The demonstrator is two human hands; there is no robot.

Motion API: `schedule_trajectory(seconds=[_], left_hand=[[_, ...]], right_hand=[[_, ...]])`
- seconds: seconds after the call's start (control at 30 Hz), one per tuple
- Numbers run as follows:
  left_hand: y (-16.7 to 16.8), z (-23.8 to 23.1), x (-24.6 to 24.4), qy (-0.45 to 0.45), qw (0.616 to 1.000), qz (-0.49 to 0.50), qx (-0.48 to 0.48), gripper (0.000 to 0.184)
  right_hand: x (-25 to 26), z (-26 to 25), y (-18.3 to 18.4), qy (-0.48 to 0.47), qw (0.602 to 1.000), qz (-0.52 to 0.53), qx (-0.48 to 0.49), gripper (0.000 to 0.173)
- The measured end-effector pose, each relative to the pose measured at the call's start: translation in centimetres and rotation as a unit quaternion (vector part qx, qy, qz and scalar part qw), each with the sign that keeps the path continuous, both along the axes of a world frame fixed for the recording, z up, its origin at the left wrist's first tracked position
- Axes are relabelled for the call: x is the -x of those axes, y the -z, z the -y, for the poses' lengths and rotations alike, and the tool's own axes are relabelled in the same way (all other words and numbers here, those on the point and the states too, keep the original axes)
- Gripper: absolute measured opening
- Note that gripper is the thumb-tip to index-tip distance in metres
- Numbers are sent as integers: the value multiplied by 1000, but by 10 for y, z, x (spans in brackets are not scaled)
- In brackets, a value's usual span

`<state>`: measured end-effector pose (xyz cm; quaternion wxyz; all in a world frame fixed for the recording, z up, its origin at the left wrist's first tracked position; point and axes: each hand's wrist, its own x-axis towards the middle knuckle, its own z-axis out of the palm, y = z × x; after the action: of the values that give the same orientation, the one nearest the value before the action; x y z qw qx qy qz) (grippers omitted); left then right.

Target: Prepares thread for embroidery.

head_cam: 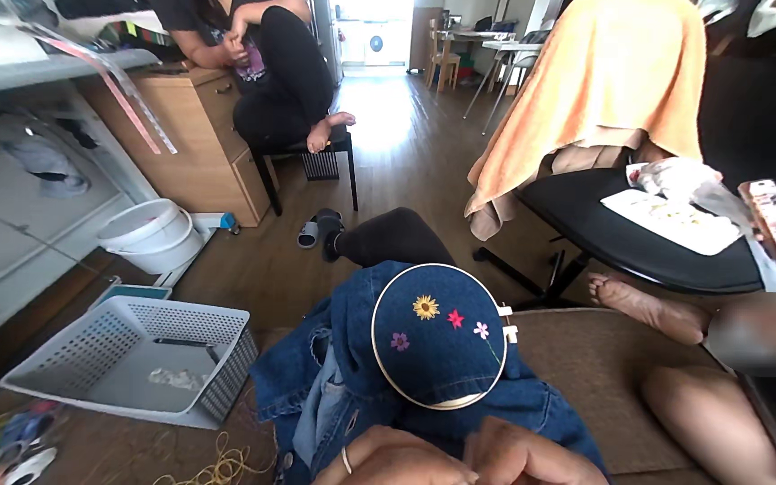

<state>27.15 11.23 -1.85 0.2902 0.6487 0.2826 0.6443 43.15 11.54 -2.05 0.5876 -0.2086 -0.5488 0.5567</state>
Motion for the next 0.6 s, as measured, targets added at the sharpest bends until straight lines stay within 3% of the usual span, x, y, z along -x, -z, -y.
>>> schedule_trajectory(seconds=[0.13,0.27,0.6], left_hand=[[0,-1,3,40,997,28,54,7],[2,0,-1,33,998,26,44,6],[4,2,-10,-21,999,-19,20,7]], right_hand=[[-8,-3,-1,152,966,136,-158,16],[-9,0,-6,230,917,217,-241,14],[-4,6,-9,349,822,336,-301,13]])
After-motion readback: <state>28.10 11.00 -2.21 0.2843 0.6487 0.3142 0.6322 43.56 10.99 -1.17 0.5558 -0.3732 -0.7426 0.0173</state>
